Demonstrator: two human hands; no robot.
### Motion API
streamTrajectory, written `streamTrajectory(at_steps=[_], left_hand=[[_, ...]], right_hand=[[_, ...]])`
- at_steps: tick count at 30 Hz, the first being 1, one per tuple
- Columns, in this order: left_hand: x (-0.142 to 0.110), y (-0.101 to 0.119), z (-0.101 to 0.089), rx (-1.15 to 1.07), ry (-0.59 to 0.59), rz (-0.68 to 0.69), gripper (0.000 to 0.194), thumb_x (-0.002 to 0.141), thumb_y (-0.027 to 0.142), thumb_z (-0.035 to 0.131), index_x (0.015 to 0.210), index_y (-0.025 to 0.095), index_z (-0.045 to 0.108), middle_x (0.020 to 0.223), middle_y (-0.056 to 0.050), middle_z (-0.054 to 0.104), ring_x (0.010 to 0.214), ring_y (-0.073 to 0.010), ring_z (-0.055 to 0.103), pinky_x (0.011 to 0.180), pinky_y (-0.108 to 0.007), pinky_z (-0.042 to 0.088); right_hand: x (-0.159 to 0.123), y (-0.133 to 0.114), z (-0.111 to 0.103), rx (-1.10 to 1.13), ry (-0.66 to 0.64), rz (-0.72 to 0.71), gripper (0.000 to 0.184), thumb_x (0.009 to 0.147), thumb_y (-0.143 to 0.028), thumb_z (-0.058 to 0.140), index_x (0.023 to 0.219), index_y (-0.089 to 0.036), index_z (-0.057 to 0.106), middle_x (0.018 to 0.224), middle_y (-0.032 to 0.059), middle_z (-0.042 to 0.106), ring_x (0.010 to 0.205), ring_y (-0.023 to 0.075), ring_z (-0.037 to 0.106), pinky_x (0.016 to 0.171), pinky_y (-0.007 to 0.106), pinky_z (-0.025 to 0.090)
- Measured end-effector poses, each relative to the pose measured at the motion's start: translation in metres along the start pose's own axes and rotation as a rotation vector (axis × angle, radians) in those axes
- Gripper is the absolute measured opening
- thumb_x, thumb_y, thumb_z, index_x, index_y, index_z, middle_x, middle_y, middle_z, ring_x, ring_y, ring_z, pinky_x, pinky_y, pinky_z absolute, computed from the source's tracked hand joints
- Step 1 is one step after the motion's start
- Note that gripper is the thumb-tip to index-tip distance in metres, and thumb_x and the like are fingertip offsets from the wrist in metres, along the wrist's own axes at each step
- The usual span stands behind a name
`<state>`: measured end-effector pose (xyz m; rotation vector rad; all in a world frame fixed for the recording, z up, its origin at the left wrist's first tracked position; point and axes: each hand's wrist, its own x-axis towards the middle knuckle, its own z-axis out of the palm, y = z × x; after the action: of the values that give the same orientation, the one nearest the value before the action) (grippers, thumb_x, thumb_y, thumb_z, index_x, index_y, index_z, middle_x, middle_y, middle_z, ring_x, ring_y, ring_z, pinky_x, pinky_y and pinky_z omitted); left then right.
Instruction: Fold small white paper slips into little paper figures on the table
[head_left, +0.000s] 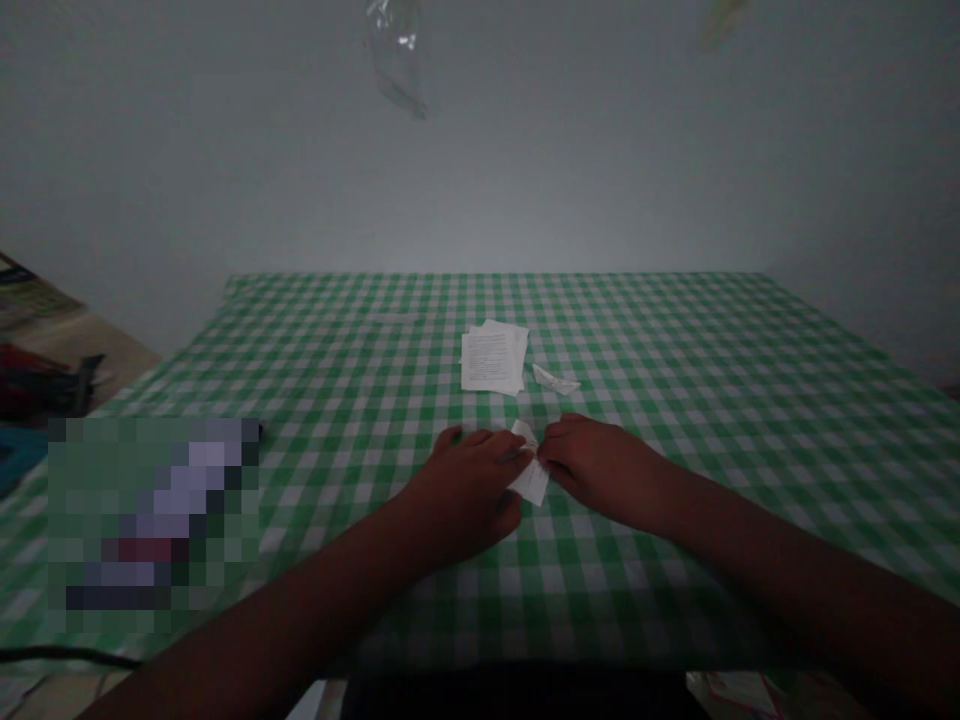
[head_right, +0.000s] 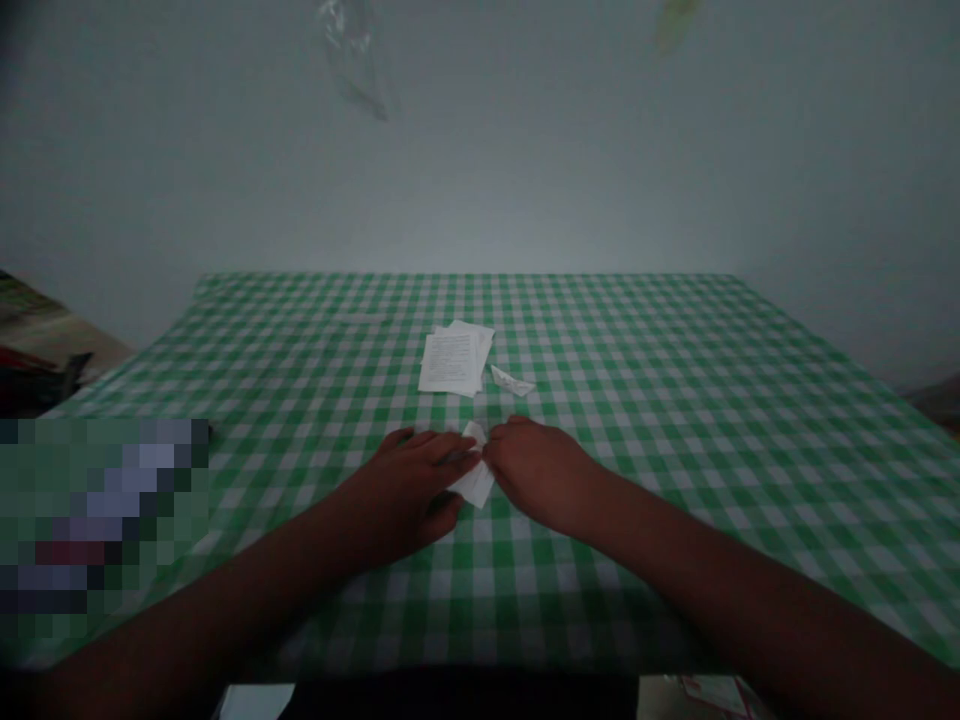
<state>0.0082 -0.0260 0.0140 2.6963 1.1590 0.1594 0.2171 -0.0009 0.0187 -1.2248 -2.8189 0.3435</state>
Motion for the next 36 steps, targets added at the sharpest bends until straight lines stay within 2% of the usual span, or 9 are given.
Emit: streamTrajectory(at_steps=[5, 12, 16, 19, 22, 28, 31, 33, 36], left_hand=[[0.001, 0.000, 0.001, -0.012, 0.010, -0.006, 0.051, 0.085, 0.035, 0.060, 0.134, 0.024, 0.049, 0.137, -0.008, 0.054, 0.120, -0.0291, 0.052, 0.104, -0.056, 0.034], [0.006, -0.006, 0.003, -0.059, 0.041, 0.014, 0.044, 0.081, 0.045, 0.068, 0.118, 0.023, 0.059, 0.129, -0.007, 0.059, 0.121, -0.0287, 0.052, 0.108, -0.056, 0.028], [0.005, -0.015, -0.005, -0.091, 0.000, 0.079, 0.037, 0.082, 0.034, 0.064, 0.117, 0.024, 0.058, 0.134, -0.006, 0.057, 0.125, -0.0277, 0.050, 0.113, -0.061, 0.013], [0.004, -0.024, -0.010, -0.134, -0.055, 0.140, 0.043, 0.080, 0.019, 0.058, 0.122, 0.026, 0.056, 0.139, -0.004, 0.054, 0.129, -0.0247, 0.048, 0.116, -0.060, 0.008], [0.006, -0.033, -0.012, -0.138, -0.078, 0.193, 0.043, 0.080, 0.007, 0.050, 0.115, 0.029, 0.060, 0.136, 0.001, 0.057, 0.131, -0.0216, 0.046, 0.116, -0.059, 0.004], [0.005, -0.039, -0.018, -0.011, -0.024, 0.145, 0.042, 0.079, 0.008, 0.058, 0.109, 0.035, 0.069, 0.133, 0.001, 0.055, 0.126, -0.0234, 0.045, 0.112, -0.051, 0.022], [0.003, -0.035, -0.022, 0.017, -0.008, 0.089, 0.036, 0.081, 0.014, 0.060, 0.109, 0.033, 0.069, 0.132, -0.001, 0.055, 0.125, -0.0256, 0.045, 0.110, -0.052, 0.023], [0.002, -0.032, -0.022, 0.018, 0.001, 0.053, 0.025, 0.086, 0.026, 0.061, 0.109, 0.032, 0.069, 0.131, -0.002, 0.055, 0.124, -0.0275, 0.045, 0.109, -0.054, 0.023], [0.003, -0.029, -0.019, 0.012, -0.002, 0.024, 0.031, 0.084, 0.043, 0.066, 0.113, 0.031, 0.067, 0.128, -0.003, 0.056, 0.121, -0.0290, 0.046, 0.108, -0.056, 0.022]], right_hand=[[-0.006, -0.001, -0.002, 0.027, -0.037, -0.005, 0.022, 0.093, -0.016, 0.049, 0.081, -0.016, 0.067, 0.084, 0.0064, 0.067, 0.087, 0.0194, 0.060, 0.076, 0.030, 0.044], [-0.013, 0.011, -0.012, 0.198, -0.100, -0.019, 0.016, 0.088, -0.014, 0.053, 0.080, -0.018, 0.067, 0.084, 0.0026, 0.066, 0.079, 0.0156, 0.060, 0.076, 0.028, 0.044], [-0.008, 0.021, -0.011, 0.262, -0.009, -0.077, 0.016, 0.090, -0.016, 0.051, 0.091, -0.018, 0.067, 0.091, 0.0037, 0.065, 0.083, 0.0162, 0.059, 0.077, 0.029, 0.046], [-0.004, 0.024, -0.007, 0.291, 0.063, -0.197, 0.021, 0.092, -0.014, 0.050, 0.104, -0.018, 0.067, 0.103, 0.0060, 0.065, 0.098, 0.0174, 0.059, 0.089, 0.032, 0.045], [-0.002, 0.024, -0.004, 0.261, 0.076, -0.303, 0.025, 0.091, -0.011, 0.051, 0.109, -0.018, 0.068, 0.115, 0.0076, 0.064, 0.110, 0.0185, 0.056, 0.100, 0.036, 0.040], [-0.004, 0.019, -0.007, 0.162, 0.034, -0.340, 0.025, 0.093, -0.014, 0.050, 0.109, -0.018, 0.069, 0.113, 0.0066, 0.066, 0.106, 0.0195, 0.056, 0.096, 0.036, 0.042], [-0.007, 0.015, -0.007, 0.089, 0.015, -0.320, 0.026, 0.094, -0.017, 0.048, 0.110, -0.018, 0.069, 0.108, 0.0073, 0.066, 0.104, 0.0212, 0.055, 0.094, 0.037, 0.043], [-0.009, 0.011, -0.006, 0.038, 0.007, -0.318, 0.027, 0.094, -0.018, 0.047, 0.111, -0.018, 0.069, 0.105, 0.0072, 0.065, 0.100, 0.0211, 0.055, 0.095, 0.039, 0.043], [-0.011, 0.008, -0.004, -0.032, -0.002, -0.331, 0.027, 0.095, -0.019, 0.046, 0.110, -0.018, 0.069, 0.097, 0.0067, 0.064, 0.094, 0.0208, 0.054, 0.094, 0.041, 0.043]])
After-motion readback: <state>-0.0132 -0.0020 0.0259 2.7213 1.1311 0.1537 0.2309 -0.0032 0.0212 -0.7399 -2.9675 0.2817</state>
